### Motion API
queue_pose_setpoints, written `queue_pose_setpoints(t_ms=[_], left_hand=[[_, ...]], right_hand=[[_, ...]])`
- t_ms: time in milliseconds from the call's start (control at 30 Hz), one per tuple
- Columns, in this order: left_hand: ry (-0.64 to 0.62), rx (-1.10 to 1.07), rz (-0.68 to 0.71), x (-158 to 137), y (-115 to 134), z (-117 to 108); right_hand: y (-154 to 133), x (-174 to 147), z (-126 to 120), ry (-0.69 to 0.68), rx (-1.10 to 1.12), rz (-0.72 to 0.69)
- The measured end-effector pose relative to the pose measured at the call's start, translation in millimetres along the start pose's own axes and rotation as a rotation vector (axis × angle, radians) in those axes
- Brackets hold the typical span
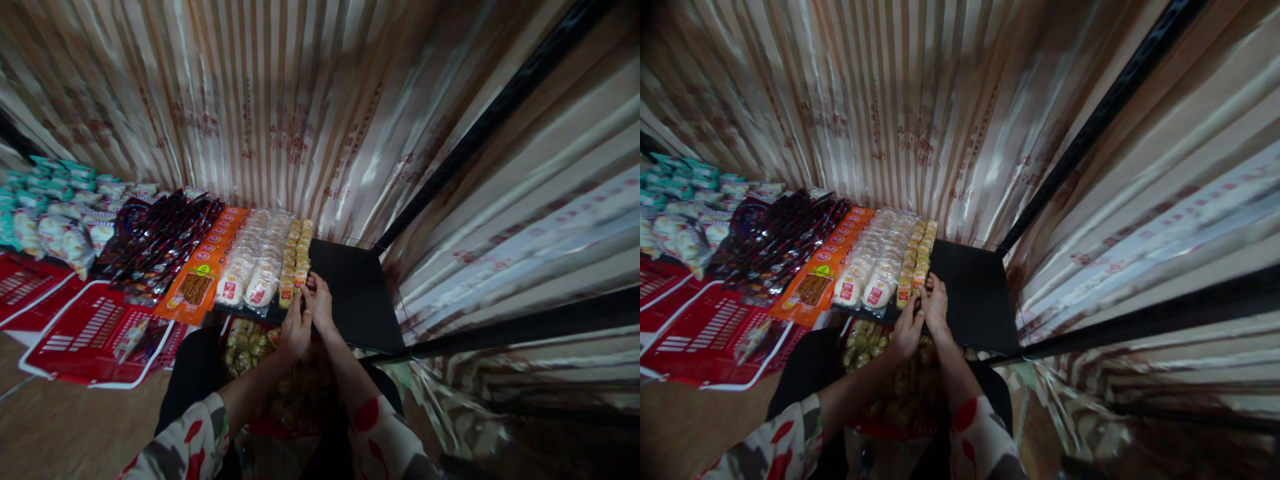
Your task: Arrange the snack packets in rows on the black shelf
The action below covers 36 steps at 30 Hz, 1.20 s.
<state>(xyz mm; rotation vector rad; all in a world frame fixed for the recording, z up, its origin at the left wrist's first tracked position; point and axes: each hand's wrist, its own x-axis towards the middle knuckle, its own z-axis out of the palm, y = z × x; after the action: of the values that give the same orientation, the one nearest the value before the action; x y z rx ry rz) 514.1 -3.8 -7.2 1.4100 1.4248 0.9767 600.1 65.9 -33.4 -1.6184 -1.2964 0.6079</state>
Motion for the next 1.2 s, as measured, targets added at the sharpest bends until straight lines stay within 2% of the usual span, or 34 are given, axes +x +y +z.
queue_pose_setpoints(t_ms=[133, 333, 533, 633, 700, 767, 900, 967, 1033, 1200], left_hand=[[-0.022, -0.059, 0.064, 3, -2, 1], [-0.050, -0.054, 0.058, 6, -3, 4], [0.046, -0.002, 0.177, -23, -8, -4], [0.118, 0.038, 0.221, -47, -20, -17], [0.172, 0.086, 0.198, -60, -31, -28], [0.248, 0.167, 0.114, -67, -44, -41], [0.364, 0.372, -0.194, -61, -71, -69], [0.326, 0.426, -0.343, -51, -83, -80], [0.264, 0.437, -0.429, -42, -92, -89], [0.185, 0.451, -0.452, -33, -102, -93]], right_hand=[[6, -5, 1, -0.038, -0.001, 0.009], [3, -10, -3, -0.087, 0.021, 0.009], [-8, -43, -15, 0.119, 0.022, -0.032], [-14, -77, -16, 0.129, 0.074, -0.068], [-16, -100, -11, 0.072, 0.062, -0.067], [-16, -121, -1, -0.015, 0.012, -0.059], [-8, -146, 31, -0.297, -0.124, -0.115], [-3, -149, 47, -0.430, -0.177, -0.127], [1, -148, 62, -0.519, -0.196, -0.116], [8, -144, 86, -0.697, -0.125, -0.056]])
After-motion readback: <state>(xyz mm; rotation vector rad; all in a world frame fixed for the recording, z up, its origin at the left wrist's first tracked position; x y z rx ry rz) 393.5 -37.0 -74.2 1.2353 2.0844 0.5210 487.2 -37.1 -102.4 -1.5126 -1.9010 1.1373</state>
